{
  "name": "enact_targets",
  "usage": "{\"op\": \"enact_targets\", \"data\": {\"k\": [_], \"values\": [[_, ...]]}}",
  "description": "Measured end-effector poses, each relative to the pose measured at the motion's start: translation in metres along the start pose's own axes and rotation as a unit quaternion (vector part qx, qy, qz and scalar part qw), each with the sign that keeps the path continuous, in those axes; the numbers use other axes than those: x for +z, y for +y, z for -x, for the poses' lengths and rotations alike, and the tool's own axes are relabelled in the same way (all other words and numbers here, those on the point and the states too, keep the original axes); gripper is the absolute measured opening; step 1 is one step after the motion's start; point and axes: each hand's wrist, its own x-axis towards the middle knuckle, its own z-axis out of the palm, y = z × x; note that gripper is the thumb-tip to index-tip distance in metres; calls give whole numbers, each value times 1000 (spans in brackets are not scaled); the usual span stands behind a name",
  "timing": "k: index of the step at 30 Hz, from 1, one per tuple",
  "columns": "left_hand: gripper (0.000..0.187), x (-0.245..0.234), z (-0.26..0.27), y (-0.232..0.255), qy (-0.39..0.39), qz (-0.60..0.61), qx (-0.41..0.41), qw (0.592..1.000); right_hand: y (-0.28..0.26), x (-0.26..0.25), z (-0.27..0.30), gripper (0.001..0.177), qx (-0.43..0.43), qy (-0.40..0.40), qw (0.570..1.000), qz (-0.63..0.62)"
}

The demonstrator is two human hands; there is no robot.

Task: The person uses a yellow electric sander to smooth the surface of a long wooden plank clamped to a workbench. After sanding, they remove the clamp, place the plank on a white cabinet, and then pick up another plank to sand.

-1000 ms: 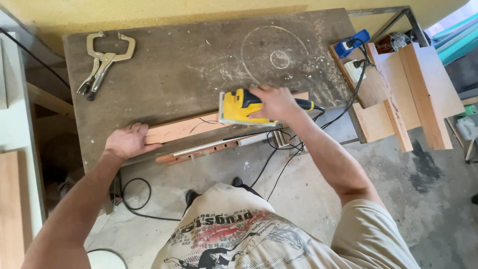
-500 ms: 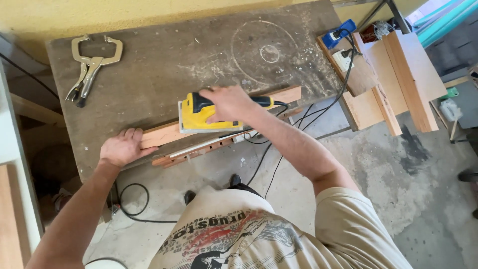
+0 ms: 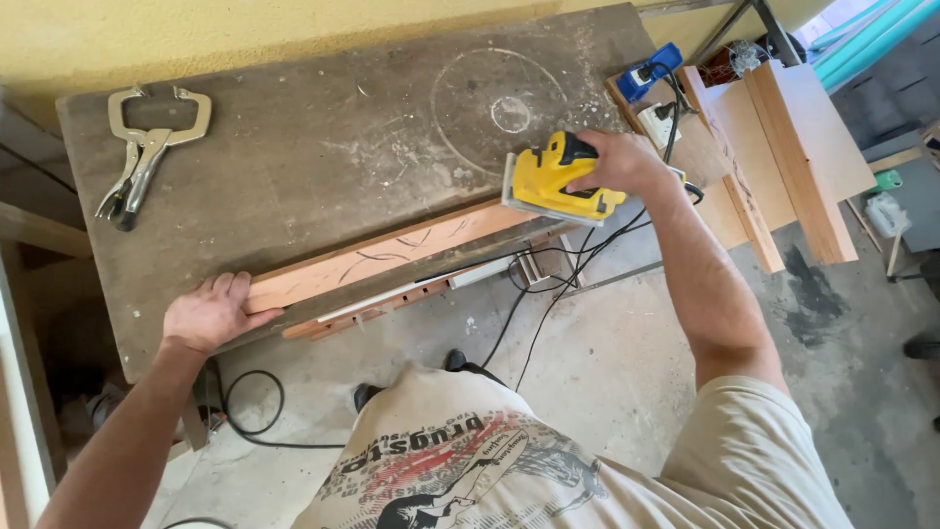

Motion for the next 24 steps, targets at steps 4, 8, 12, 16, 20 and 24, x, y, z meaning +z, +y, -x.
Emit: {"op": "enact_targets", "data": {"k": [4,8,12,16,20,24], "values": [[86,-6,-3,2,-33,10,-5,999,48,6,-17,69,-8,27,999,29],[86,-12,-3,2,-13,-1,4,1000,34,22,-22,87,-63,40,994,78],[86,-15,-6,1,22,3,17,1000,-6,52,-28,92,-162,42,975,148],[77,0,-6,6,146,-47,-2,988,-59,98,-41,94,-177,44,967,177],[76,-4,-4,6,154,-57,1,986,-148,121,-22,88,-220,43,953,203],[76,-8,0,8,161,-50,8,986,-215,138,-3,85,-256,28,947,194]]}}
